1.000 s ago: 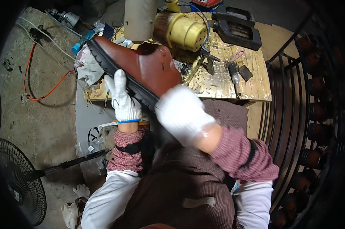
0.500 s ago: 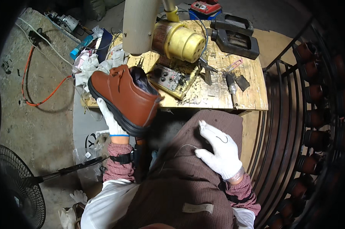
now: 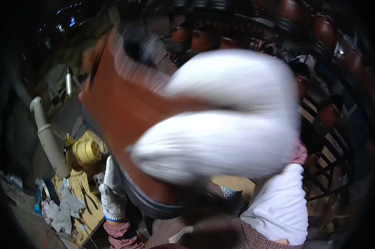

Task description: Finishing and inspecting brown leather shoes at a workbench and placing them on a drying rack.

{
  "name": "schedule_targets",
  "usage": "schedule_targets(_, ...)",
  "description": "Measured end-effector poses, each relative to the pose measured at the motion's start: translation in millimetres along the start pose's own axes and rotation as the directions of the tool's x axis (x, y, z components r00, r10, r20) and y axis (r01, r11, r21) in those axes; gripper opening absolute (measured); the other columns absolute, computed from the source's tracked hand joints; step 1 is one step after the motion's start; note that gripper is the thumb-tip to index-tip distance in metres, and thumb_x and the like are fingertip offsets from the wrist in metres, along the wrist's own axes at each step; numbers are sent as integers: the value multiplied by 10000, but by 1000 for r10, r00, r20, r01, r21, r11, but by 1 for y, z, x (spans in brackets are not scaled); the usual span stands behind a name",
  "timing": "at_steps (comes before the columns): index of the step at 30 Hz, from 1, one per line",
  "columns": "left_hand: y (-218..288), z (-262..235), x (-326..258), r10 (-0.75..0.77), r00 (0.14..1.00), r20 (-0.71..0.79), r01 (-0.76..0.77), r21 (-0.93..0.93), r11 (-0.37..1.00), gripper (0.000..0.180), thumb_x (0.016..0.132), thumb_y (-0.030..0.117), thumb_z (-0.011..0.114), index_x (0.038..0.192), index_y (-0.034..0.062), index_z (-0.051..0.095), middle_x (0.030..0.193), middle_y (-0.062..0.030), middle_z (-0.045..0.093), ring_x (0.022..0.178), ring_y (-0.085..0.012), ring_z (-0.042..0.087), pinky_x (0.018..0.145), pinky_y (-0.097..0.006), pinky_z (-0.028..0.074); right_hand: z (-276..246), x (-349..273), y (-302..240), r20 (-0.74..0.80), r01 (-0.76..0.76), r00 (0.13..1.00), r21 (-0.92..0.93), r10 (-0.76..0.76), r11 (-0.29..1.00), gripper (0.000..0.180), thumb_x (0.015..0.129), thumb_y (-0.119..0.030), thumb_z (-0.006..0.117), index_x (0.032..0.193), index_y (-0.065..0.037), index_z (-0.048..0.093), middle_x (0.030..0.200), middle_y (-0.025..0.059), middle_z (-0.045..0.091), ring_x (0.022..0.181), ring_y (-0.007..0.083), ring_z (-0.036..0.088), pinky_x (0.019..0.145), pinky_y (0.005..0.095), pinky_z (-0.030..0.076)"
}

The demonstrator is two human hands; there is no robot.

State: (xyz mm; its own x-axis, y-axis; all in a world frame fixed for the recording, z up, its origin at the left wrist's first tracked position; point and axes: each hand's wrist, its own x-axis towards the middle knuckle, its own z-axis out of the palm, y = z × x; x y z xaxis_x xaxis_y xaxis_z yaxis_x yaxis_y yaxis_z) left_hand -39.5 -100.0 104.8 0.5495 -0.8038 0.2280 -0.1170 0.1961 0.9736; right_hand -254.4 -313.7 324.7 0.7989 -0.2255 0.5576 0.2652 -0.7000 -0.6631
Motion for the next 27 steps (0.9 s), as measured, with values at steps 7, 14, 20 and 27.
schedule_targets(7, -39, 42, 22, -148, 982, 115, 178, -317, 931, 925, 995, 685, 501, 1628, 48, 278, 1288, -142, 592, 1012, -210, 637, 906, -339, 513, -121, -2, -59, 173, -107, 884, -830, -434, -548, 342, 943, -363, 664, 1044, -45, 743, 1007, 169, 739, 891, 355, 692, 831, 456, 536)
schedule_targets(14, -56, 16, 32, -401, 910, -110, 344, -344, 874, 609, 1074, 500, 483, 1576, 157, 432, 1143, -102, 607, 881, -193, 633, 808, -312, 518, -251, 112, 48, -395, -415, 901, -905, -178, -91, 407, 916, -473, 636, 950, -92, 774, 999, 183, 739, 1038, 361, 682, 974, 530, 471)
schedule_targets(20, -81, -10, 24, -497, 798, -341, 381, -353, 854, 584, 1025, 533, 574, 1404, 89, 559, 1041, -91, 613, 802, -156, 629, 740, -308, 519, -223, 178, 104, -99, -249, 787, -954, -608, -167, 515, 943, -399, 646, 1302, -29, 645, 1349, 178, 641, 1181, 369, 629, 1008, 481, 490)
schedule_targets(27, -52, 27, 30, -523, 831, -193, 347, -556, 756, 433, 1094, 350, 517, 1453, 108, 540, 1039, -54, 648, 851, -140, 623, 782, -275, 515, -233, 174, 131, -498, -527, 831, -847, -247, -66, 277, 982, -347, 651, 1034, -87, 730, 919, 137, 711, 802, 353, 692, 731, 424, 565)
